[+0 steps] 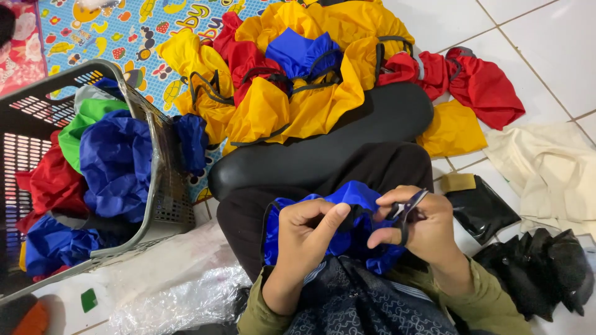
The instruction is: The person folds red fabric covers, places them into clear plastic bags, and then uses scissors to trim excess material from blue fabric pieces.
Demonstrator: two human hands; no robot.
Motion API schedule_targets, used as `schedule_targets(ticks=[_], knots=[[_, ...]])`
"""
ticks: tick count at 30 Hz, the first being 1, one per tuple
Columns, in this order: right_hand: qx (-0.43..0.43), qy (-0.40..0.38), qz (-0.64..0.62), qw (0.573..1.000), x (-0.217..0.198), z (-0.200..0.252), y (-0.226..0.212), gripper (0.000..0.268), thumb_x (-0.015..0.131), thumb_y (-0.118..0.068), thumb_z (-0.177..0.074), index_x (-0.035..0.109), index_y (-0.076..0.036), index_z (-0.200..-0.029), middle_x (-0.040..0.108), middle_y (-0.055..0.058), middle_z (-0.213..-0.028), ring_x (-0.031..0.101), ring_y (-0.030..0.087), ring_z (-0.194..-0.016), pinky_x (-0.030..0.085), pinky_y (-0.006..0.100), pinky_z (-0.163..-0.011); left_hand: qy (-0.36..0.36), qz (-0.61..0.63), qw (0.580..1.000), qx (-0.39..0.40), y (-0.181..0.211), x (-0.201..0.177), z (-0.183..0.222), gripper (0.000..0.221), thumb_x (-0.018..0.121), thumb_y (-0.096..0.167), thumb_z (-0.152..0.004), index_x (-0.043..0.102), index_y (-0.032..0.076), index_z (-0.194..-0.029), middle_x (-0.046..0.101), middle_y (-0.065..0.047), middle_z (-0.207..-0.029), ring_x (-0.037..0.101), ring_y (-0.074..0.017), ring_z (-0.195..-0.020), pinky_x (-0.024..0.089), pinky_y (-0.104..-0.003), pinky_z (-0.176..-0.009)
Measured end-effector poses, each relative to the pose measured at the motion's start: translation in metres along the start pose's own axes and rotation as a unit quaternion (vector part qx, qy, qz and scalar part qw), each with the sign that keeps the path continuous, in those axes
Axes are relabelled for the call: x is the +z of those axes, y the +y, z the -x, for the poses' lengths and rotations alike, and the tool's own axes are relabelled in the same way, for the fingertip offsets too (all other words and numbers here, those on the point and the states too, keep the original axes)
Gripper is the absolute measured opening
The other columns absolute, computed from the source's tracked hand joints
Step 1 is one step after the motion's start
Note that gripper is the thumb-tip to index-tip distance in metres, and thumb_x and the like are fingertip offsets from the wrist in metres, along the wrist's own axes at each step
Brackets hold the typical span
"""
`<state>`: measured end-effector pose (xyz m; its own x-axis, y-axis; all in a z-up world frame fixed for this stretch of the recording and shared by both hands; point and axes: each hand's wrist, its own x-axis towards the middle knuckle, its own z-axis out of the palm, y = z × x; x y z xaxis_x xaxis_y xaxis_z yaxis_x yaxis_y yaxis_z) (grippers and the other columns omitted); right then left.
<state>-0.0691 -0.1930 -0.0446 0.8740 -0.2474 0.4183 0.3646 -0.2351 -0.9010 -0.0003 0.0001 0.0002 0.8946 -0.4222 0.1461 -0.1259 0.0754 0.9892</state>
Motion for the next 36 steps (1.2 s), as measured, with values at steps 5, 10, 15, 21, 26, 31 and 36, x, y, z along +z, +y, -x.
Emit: schedule_targets(ticks=[5, 10, 15, 21, 26, 31, 36], knots=[[0.018, -0.038, 0.033, 0.999, 0.005, -0.002, -0.012, 0.029, 0.090, -0.007, -0.072, 0.070, -0.006, -0.094, 0.073, 0.007, -0.080, 0.069, 0.011, -0.067, 0.055, 0.021, -0.066, 0.024, 0.023, 0.999, -0.025, -0.009, 0.000, 0.001, 0.045, 0.067, 0.017, -0.100, 0.048, 0.013, -0.059, 0.040, 0.008, -0.057, 0.034, -0.0035, -0.057, 0.028, -0.024, -0.052], [0.025, -0.033, -0.014, 0.999, -0.009, -0.008, -0.015, 0.024, 0.086, -0.004, -0.073, 0.070, -0.005, -0.092, 0.069, 0.007, -0.075, 0.067, 0.014, -0.065, 0.054, 0.025, -0.062, 0.020, 0.036, 0.999, -0.022, -0.012, -0.004, 0.001, 0.051, 0.064, 0.019, -0.102, 0.034, 0.016, -0.060, 0.028, 0.009, -0.057, 0.025, -0.0045, -0.056, 0.021, -0.025, -0.052], [0.019, -0.003, -0.039, 0.999, -0.020, -0.007, -0.009, 0.025, 0.086, -0.007, -0.071, 0.070, -0.007, -0.090, 0.070, 0.007, -0.072, 0.069, 0.016, -0.062, 0.059, 0.030, -0.072, 0.002, 0.051, 0.999, -0.016, -0.010, -0.004, 0.002, 0.050, 0.063, 0.019, -0.102, 0.036, 0.016, -0.060, 0.028, 0.009, -0.058, 0.026, -0.0051, -0.058, 0.023, -0.025, -0.053], [-0.045, -0.006, 0.010, 0.999, -0.021, -0.018, -0.014, 0.023, 0.081, -0.007, -0.077, 0.066, -0.004, -0.094, 0.069, 0.010, -0.070, 0.070, 0.020, -0.060, 0.057, 0.029, -0.060, -0.033, 0.077, 0.996, -0.030, -0.016, -0.005, 0.004, 0.051, 0.065, 0.019, -0.101, 0.038, 0.016, -0.058, 0.029, 0.009, -0.054, 0.025, -0.0043, -0.054, 0.021, -0.025, -0.050], [-0.062, 0.035, 0.018, 0.997, -0.019, -0.021, -0.017, 0.027, 0.082, -0.002, -0.075, 0.065, -0.001, -0.096, 0.068, 0.012, -0.072, 0.068, 0.021, -0.062, 0.055, 0.031, -0.063, -0.089, 0.123, 0.985, -0.086, -0.026, -0.006, 0.006, 0.036, 0.071, 0.024, -0.097, 0.061, 0.012, -0.064, 0.038, 0.009, -0.055, 0.030, -0.0041, -0.054, 0.025, -0.023, -0.050], [-0.083, 0.027, 0.046, 0.995, -0.017, -0.026, -0.017, 0.027, 0.083, -0.003, -0.075, 0.065, 0.000, -0.095, 0.068, 0.012, -0.071, 0.070, 0.021, -0.061, 0.057, 0.030, -0.062, -0.099, 0.151, 0.979, -0.092, -0.025, -0.004, 0.004, 0.045, 0.068, 0.026, -0.099, 0.050, 0.016, -0.059, 0.031, 0.010, -0.055, 0.025, -0.0040, -0.054, 0.020, -0.024, -0.050], [-0.161, 0.019, 0.221, 0.962, -0.013, -0.030, -0.021, 0.023, 0.085, -0.007, -0.083, 0.069, 0.000, -0.099, 0.069, 0.008, -0.074, 0.063, 0.017, -0.064, 0.051, 0.030, -0.061, -0.066, 0.165, 0.978, -0.111, -0.034, 0.000, 0.004, 0.045, 0.066, 0.022, -0.100, 0.049, 0.014, -0.059, 0.033, 0.011, -0.058, 0.027, -0.0028, -0.057, 0.021, -0.024, -0.051]])
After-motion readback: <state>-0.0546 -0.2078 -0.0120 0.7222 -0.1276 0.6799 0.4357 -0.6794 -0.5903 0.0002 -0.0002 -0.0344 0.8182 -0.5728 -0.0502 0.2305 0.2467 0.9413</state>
